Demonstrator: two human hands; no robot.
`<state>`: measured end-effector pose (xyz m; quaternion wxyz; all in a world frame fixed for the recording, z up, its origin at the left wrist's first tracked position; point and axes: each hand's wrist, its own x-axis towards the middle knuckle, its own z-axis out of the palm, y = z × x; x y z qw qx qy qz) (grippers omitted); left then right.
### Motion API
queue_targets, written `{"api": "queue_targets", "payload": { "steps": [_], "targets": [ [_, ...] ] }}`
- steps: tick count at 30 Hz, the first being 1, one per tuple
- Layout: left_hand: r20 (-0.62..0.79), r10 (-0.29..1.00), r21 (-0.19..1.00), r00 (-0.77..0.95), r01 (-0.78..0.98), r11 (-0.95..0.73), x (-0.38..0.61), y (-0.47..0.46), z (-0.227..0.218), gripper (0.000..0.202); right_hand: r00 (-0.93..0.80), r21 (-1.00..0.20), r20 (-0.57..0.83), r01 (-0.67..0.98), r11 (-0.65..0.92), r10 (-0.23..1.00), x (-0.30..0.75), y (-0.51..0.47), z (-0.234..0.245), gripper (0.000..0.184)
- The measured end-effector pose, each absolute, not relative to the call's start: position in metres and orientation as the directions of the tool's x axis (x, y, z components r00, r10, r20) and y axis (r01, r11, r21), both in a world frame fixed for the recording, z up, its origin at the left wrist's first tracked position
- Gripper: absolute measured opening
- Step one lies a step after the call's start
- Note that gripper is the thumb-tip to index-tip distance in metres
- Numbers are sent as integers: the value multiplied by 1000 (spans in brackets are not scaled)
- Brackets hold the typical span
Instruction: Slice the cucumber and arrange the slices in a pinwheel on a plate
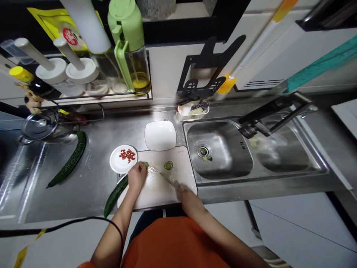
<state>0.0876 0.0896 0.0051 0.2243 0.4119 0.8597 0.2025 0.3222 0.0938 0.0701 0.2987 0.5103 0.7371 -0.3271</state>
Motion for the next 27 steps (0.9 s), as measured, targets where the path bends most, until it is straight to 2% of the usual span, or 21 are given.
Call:
{"api": "queue_targets", "payload": {
  "steps": [8, 12, 15, 20, 27],
  "targets": [
    [-177, 813, 417, -555, 706, 572, 87, 93, 9, 24, -306, -177, -776, 945, 275, 552, 323, 93, 68, 62],
    [-126, 817, 409, -562, 721, 559, 91, 93, 9, 31, -294, -166, -777, 949, 270, 556, 323, 93, 68, 60],
    [-98, 849, 457, -519, 735, 502, 97, 95, 6, 32, -292, -172, -778, 951, 258, 557, 324, 92, 66, 60],
    [-130, 945, 620, -301, 719, 315, 113, 106, -4, 30, -281, -169, -784, 955, 245, 553, 328, 90, 62, 58],
    [-303, 946, 654, -118, 696, 296, 143, 126, -13, 36, -244, -170, -806, 968, 184, 539, 334, 90, 66, 59]
  ]
}}
